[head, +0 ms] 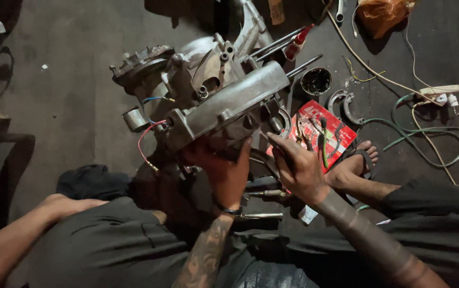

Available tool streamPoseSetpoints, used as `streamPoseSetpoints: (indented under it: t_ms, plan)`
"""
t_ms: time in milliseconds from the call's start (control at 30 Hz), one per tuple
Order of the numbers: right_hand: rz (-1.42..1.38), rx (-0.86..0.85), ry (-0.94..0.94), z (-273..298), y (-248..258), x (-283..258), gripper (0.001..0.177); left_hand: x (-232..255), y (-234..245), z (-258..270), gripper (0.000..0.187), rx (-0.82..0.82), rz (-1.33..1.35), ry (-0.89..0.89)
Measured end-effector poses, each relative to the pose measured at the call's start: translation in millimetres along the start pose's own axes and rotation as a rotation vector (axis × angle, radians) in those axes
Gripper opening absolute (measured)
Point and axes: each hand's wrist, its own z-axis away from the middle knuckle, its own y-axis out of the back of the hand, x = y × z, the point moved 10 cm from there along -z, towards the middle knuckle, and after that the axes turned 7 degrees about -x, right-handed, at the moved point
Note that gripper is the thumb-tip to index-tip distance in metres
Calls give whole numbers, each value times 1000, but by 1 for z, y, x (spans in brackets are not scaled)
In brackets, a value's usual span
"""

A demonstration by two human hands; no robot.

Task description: The person sits on the floor and uses a screwdriver to tighten bolts on a disassembled engine block. They manipulate the engine casing and use the tool to secure components while surrounded by various tools and parts.

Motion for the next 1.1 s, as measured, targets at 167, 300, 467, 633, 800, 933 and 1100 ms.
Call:
streamPoseSetpoints:
  t_ms: [167, 300, 467, 633, 800, 933, 1100]
  plan:
    - [-5, 18, -5, -7, 2, -11, 37, 2, -3, 6, 68, 20, -118, -217]
    - [19, 41, -13, -3, -7, 7, 37, 12, -2, 10, 61, 77, -166, -379]
    - [-37, 47, -91, -5, -8, 2, 31, 9, -8, 11, 58, 17, -180, -377]
    - [-39, 13, -155, -8, -14, 7, 30, 30, 9, 7, 59, 82, -118, -365]
    - [-85, 66, -111, -16, -6, -3, 16, 0, 0, 18, 74, 235, -297, -456]
    - [-69, 92, -91, -3, -16, 8, 15, -6, -3, 18, 72, 241, -271, -471]
    - [-13, 169, -45, -23, 0, -21, 9, -1, -3, 17, 61, 219, -316, -480]
